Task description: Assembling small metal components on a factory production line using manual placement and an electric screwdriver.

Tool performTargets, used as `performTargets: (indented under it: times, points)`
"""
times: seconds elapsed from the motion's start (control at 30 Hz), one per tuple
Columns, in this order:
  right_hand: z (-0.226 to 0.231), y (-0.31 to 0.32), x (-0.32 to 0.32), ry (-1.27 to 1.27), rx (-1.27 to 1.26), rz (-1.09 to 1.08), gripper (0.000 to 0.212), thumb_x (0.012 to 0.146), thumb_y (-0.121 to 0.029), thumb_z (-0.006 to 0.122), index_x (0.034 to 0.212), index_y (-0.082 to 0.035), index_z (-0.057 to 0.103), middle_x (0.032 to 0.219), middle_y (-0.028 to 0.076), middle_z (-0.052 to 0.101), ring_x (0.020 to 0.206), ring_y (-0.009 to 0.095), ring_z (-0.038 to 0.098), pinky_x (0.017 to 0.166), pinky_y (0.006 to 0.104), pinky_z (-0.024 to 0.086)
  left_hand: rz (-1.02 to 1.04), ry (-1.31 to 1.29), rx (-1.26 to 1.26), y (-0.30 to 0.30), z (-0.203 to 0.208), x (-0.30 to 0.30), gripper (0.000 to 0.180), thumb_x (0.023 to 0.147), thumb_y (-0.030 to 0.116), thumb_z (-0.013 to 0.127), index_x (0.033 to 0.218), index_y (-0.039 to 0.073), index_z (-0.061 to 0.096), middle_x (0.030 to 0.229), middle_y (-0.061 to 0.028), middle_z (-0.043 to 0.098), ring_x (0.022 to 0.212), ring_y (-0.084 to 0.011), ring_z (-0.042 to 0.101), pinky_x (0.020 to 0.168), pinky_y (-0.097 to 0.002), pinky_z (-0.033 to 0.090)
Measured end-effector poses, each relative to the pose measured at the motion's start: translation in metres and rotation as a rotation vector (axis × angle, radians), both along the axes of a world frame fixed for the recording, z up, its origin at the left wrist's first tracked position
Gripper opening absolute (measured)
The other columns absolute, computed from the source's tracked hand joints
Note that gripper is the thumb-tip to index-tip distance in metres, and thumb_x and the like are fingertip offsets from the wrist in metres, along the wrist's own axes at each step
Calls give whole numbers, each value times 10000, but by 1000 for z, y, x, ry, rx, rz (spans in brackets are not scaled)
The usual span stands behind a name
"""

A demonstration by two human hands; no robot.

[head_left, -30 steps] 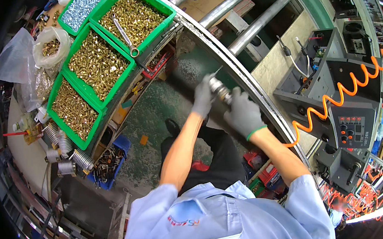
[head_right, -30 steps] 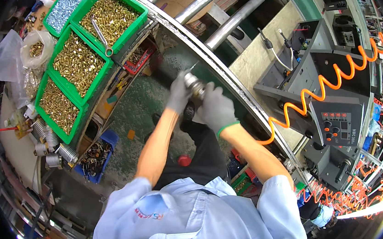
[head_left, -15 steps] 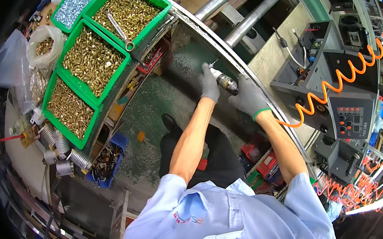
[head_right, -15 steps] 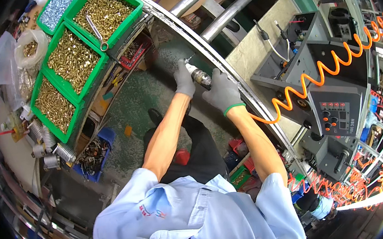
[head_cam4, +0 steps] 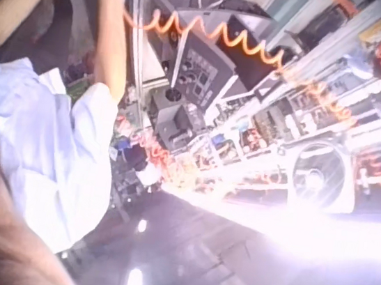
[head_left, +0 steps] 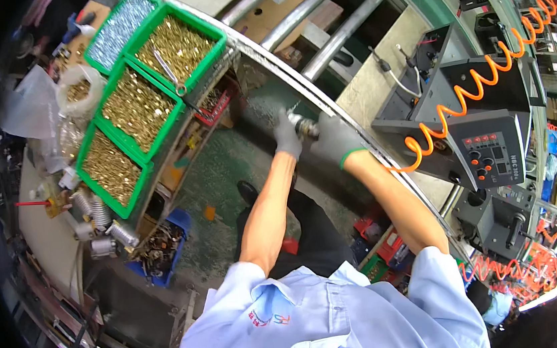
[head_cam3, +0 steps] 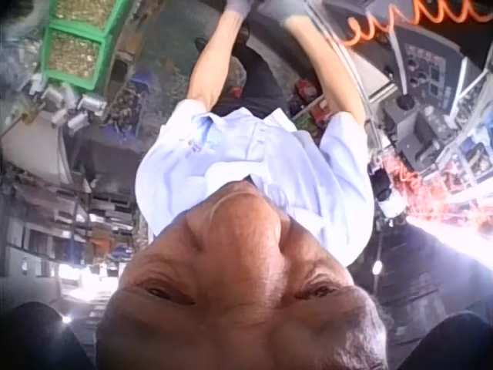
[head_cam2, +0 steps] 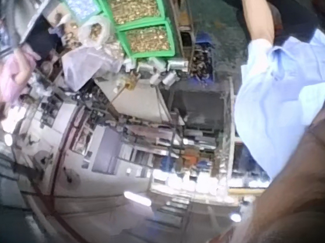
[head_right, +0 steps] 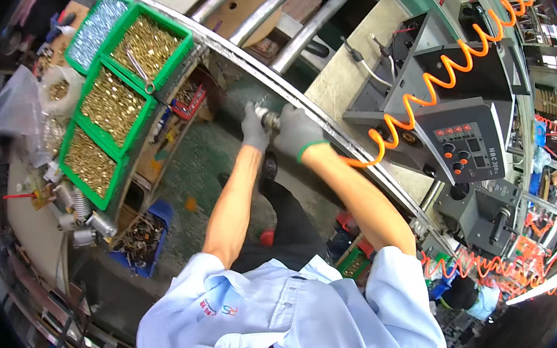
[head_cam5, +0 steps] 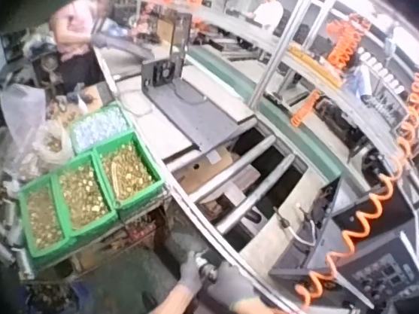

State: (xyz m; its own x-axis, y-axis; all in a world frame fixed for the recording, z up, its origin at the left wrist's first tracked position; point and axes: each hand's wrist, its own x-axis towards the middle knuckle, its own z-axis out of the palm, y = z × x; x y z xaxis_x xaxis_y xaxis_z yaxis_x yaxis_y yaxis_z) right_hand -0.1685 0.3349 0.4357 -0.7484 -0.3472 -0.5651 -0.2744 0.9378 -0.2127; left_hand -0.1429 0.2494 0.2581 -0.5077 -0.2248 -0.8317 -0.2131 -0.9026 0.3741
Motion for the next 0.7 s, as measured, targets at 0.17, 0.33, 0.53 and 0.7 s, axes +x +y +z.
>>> performTargets:
  times: [0.17, 0.33, 0.53, 0.7]
  points:
    - [46, 14, 51, 150, -73, 179, 498, 748, -177, 705, 1162, -12, 480, 1002, 208, 620, 843, 380, 684, 690, 479, 556, 138, 218, 292, -10, 68, 73, 539, 930, 659, 481, 1036, 146, 608, 905, -41, 652, 756, -220, 630, 665, -424, 540]
    - [123, 41, 59, 330, -144, 308, 417, 779, -239, 724, 1111, -54, 552, 987, 145, 642, 858, 300, 687, 685, 412, 548, -150, 22, -139, -16, 192, 120, 521, 944, 641, 501, 937, 132, 608, 758, 14, 609, 507, -67, 455, 383, -211, 267]
    - [243, 106, 50, 981, -851, 496, 339, 737, -211, 765, 988, -95, 569, 865, 53, 630, 748, 244, 627, 645, 392, 500, -192, 434, -219, 2, 288, 110, 402, 928, 575, 578, 901, 175, 591, 694, 66, 521, 519, -59, 388, 447, -237, 263]
    - [268, 162, 88, 861, -1515, -154, 433, 634, -105, 859, 896, -111, 515, 871, 66, 584, 696, 191, 555, 609, 345, 449, -127, 518, -373, 54, 370, 82, 362, 942, 533, 604, 893, 176, 571, 670, 73, 479, 509, -48, 376, 452, -219, 290]
